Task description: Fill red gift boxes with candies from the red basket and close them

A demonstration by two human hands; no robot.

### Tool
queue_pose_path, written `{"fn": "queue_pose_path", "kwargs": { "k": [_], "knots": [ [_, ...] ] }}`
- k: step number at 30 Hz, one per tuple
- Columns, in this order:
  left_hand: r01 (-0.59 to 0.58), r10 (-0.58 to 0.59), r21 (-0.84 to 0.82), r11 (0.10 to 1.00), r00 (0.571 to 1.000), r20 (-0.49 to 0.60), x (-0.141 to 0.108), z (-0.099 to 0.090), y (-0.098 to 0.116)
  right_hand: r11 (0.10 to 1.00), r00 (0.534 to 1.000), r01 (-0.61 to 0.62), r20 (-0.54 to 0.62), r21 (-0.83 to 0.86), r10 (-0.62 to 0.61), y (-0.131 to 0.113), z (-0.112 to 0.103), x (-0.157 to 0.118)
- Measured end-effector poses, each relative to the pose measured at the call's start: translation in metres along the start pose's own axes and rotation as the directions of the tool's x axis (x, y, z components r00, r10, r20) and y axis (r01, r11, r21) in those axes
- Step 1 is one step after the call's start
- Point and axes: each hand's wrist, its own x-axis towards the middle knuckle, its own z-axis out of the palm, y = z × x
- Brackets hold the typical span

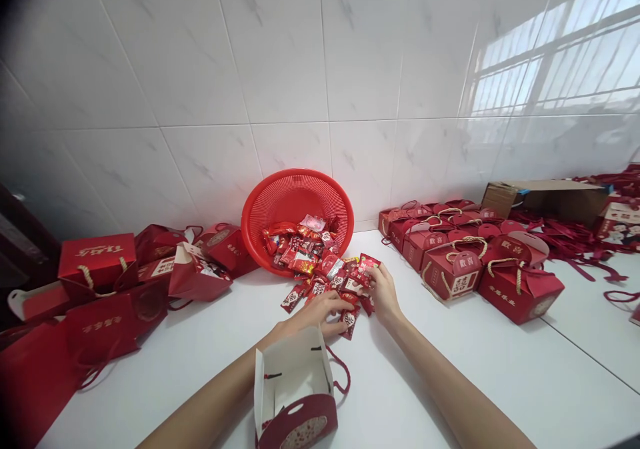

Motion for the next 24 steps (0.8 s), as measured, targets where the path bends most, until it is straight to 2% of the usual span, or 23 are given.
{"fn": "queue_pose_path", "kwargs": {
  "k": [3, 8, 15, 20, 24],
  "knots": [
    [-0.002, -0.004, -0.095, 0.995, 0.998, -0.068, -0.003, -0.002, 0.000, 1.000, 0.999, 0.004, 0.033, -0.019, -0.003, -0.001, 0.000, -0.002],
    [0.041, -0.090, -0.280, 0.959, 0.982, -0.166, -0.007, -0.002, -0.007, 0.999, 0.998, -0.004, 0.062, -0.040, 0.006, -0.001, 0.001, -0.004],
    [0.014, -0.234, -0.514, 0.858, 0.901, -0.366, -0.012, -0.017, -0.020, 0.998, 0.997, -0.014, 0.073, -0.065, 0.018, 0.002, 0.002, -0.005],
    [0.006, -0.345, -0.628, 0.778, 0.840, -0.419, -0.014, -0.024, -0.029, 0.996, 0.992, -0.022, 0.124, -0.089, 0.033, 0.008, 0.002, -0.006],
    [-0.002, -0.364, -0.658, 0.753, 0.832, -0.418, -0.014, -0.022, -0.034, 0.992, 0.983, -0.056, 0.167, -0.112, 0.075, 0.012, 0.004, -0.010]
  ]
}}
